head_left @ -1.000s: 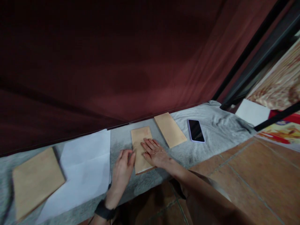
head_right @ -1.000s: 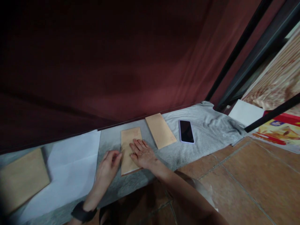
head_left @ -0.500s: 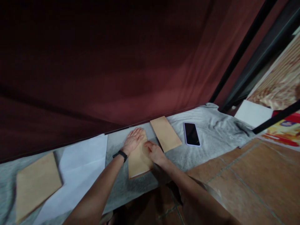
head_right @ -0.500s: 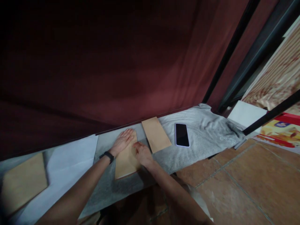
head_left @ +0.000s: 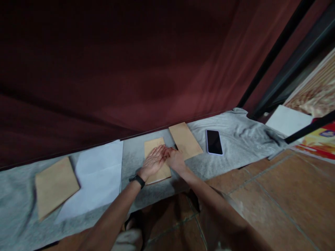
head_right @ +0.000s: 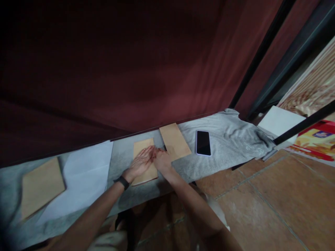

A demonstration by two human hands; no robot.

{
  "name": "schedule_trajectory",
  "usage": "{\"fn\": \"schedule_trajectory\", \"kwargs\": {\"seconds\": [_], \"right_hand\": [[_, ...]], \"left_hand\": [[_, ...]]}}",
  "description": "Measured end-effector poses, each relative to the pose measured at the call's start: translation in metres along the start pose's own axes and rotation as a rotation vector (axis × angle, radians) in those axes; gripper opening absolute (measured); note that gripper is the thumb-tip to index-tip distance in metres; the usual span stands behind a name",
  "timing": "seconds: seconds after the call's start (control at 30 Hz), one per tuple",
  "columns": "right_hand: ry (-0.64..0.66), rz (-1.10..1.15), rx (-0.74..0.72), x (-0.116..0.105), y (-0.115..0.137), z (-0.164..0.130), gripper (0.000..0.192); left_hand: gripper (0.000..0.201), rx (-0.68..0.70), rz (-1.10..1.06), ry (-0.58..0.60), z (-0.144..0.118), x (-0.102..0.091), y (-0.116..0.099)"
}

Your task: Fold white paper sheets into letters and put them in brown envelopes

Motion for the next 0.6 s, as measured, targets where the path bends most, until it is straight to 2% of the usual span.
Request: {"fn": "schedule_trajectory", "kwargs": {"seconds": [0.13, 0.4, 0.6], "right_hand": [[0.023, -0.050, -0.022, -0.006, 0.003, -0.006, 0.024], [0.092, -0.083, -0.145, -0.006, 0.002, -0.016, 0.029], [0.106, -0.111, -0.321, -0.003, -0.003, -0.031, 0.040]], "left_hand": [[0.060, 0.026, -0.036, 0.011, -0.028, 0.000, -0.014], [0.059, 0.036, -0.144, 0.170, -0.075, -0.012, -0.028], [0.061, 0.076, -0.241, 0.111, -0.108, -0.023, -0.038]]}}
Point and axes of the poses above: each hand's wrist, its own z-axis towards the middle knuckle, its own x-axis out of the palm, y = z × x, the point moved 5 cm from there along z, towards the middle knuckle, and after that the axes turned 7 degrees about -x, right-handed, at the moved point
